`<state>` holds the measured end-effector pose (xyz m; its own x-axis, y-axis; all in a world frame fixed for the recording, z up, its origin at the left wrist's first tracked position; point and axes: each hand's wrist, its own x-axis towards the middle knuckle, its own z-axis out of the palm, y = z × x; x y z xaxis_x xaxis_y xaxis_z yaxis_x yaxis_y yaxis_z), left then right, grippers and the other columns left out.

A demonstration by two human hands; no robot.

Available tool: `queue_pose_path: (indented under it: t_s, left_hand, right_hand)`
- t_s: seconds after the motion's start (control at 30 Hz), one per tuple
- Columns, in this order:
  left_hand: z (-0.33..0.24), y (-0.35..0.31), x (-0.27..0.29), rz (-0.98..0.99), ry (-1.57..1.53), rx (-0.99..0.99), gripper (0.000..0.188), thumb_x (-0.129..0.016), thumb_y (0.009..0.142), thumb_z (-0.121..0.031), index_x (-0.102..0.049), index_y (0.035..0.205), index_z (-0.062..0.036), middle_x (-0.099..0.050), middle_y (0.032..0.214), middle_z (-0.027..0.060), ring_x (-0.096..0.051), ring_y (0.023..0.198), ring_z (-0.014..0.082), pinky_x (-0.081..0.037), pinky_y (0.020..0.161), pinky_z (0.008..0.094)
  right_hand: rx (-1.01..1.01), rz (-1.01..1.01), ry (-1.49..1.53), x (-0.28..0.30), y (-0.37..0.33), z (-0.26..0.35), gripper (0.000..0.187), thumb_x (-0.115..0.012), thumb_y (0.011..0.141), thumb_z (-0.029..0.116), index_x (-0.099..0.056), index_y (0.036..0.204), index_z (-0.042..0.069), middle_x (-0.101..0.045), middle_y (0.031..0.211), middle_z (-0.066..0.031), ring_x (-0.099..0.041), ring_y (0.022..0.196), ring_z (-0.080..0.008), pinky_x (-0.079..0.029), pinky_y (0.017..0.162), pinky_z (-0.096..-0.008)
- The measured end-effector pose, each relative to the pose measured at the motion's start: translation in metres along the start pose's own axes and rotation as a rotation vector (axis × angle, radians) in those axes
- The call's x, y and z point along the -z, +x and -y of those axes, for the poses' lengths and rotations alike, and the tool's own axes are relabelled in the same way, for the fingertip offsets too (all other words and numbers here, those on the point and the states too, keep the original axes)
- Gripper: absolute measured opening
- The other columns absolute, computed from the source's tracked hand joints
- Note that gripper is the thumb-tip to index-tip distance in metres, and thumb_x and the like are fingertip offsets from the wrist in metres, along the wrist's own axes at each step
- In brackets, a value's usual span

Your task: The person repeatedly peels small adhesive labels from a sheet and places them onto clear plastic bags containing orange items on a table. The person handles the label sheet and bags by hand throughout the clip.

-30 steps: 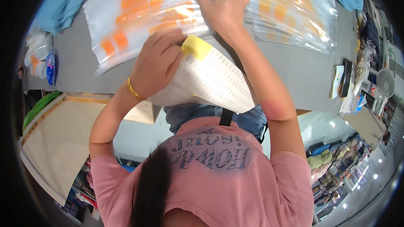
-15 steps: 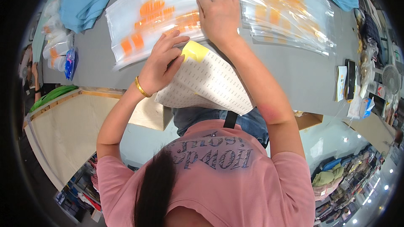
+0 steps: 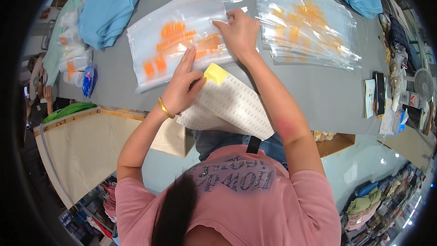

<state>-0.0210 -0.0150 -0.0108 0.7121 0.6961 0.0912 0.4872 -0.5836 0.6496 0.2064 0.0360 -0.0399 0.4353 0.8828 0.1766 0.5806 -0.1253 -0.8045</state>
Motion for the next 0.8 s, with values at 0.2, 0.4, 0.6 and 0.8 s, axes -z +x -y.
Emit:
queue_pose_path:
  t_s: [0.2, 0.4, 0.6, 0.8]
  left_hand:
    - [0.003, 0.002, 0.002, 0.024, -0.113, 0.037, 0.011, -0.070, 0.097, -0.010, -0.065, 0.095, -0.0004, -0.021, 0.168, 0.0334, -0.016, 0.159, 0.0479, -0.023, 0.126, 0.0476]
    - [0.004, 0.002, 0.005, 0.053, -0.140, 0.060, 0.013, -0.070, 0.096, -0.013, -0.066, 0.089, -0.0022, -0.017, 0.168, 0.0366, -0.014, 0.158, 0.0518, -0.023, 0.126, 0.0490]
    - [0.003, 0.004, 0.008, 0.090, -0.132, 0.084, 0.014, -0.068, 0.098, -0.014, -0.066, 0.091, -0.0018, -0.017, 0.167, 0.0374, -0.015, 0.158, 0.0510, -0.022, 0.127, 0.0481]
    - [0.007, 0.004, 0.006, 0.095, -0.130, 0.072, 0.012, -0.068, 0.099, -0.013, -0.065, 0.096, -0.0015, -0.017, 0.169, 0.0345, -0.014, 0.159, 0.0482, -0.020, 0.127, 0.0464]
  right_hand:
    - [0.456, -0.017, -0.401, 0.008, 0.002, -0.002, 0.014, -0.080, 0.090, 0.021, -0.079, 0.093, 0.007, -0.076, 0.085, -0.0071, -0.068, 0.078, -0.0246, -0.048, 0.090, -0.0407]
    - [0.336, -0.180, -0.127, -0.005, 0.009, -0.002, 0.017, -0.078, 0.092, 0.026, -0.079, 0.091, 0.009, -0.076, 0.104, -0.0060, -0.068, 0.085, -0.0283, -0.048, 0.088, -0.0420]
    - [0.211, 0.052, -0.101, -0.011, 0.053, 0.006, 0.021, -0.076, 0.093, 0.026, -0.073, 0.086, 0.006, -0.073, 0.086, -0.0096, -0.068, 0.085, -0.0307, -0.050, 0.067, -0.0406]
    - [0.648, -0.110, -0.368, -0.007, 0.050, 0.000, 0.018, -0.069, 0.099, 0.020, -0.073, 0.089, 0.005, -0.075, 0.087, -0.0111, -0.069, 0.086, -0.0282, -0.049, 0.077, -0.0405]
